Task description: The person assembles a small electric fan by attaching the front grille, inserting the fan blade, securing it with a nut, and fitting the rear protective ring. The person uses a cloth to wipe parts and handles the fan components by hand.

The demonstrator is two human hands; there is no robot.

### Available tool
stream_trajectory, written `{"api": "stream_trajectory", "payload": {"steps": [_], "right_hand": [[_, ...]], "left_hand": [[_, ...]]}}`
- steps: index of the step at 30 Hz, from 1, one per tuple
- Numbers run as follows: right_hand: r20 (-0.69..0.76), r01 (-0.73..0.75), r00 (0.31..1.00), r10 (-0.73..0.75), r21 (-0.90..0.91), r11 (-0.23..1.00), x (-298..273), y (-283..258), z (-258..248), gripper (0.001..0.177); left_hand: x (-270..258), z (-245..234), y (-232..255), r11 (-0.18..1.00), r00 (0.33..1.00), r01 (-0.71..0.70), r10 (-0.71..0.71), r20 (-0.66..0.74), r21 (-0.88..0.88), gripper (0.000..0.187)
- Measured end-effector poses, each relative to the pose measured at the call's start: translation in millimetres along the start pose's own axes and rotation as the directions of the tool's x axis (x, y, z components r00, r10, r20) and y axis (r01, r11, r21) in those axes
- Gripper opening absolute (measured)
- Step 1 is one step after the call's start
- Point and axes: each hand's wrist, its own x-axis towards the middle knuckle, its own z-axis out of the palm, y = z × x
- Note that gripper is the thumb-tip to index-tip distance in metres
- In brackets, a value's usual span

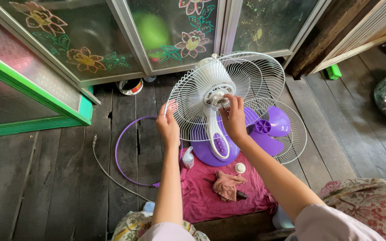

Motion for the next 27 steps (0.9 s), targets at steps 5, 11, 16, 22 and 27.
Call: {"api": "stream_trajectory", "payload": {"steps": [5,11,16,22,27], "right_hand": [[-0.02,0.01,1.0,-0.011,-0.006,1.0,-9,23,3,0.054],[0.064,0.091,0.995,-0.077,-0.248,0.965,-19,42,2,0.038],[-0.052,-0.033,0.998,0.029,-0.064,0.997,-16,38,-2,0.063],[0.057,0.143,0.99,-0.132,-0.28,0.949,-20,56,0,0.052],[-0.011,-0.07,0.998,0.069,-0.135,0.988,-22,54,-5,0.064]], "left_hand": [[0,1,-1,0.998,1.0,-0.008,0.008,0.002,-0.066,0.028],[0,0,2,0.999,1.0,-0.003,0.003,0.003,-0.049,0.028],[-1,1,5,0.999,1.0,-0.003,0.003,0.008,-0.048,0.028],[-1,0,7,0.998,1.0,0.023,-0.023,0.006,-0.058,0.028],[0,1,1,0.998,1.0,-0.006,0.006,0.0,-0.059,0.027]]}}
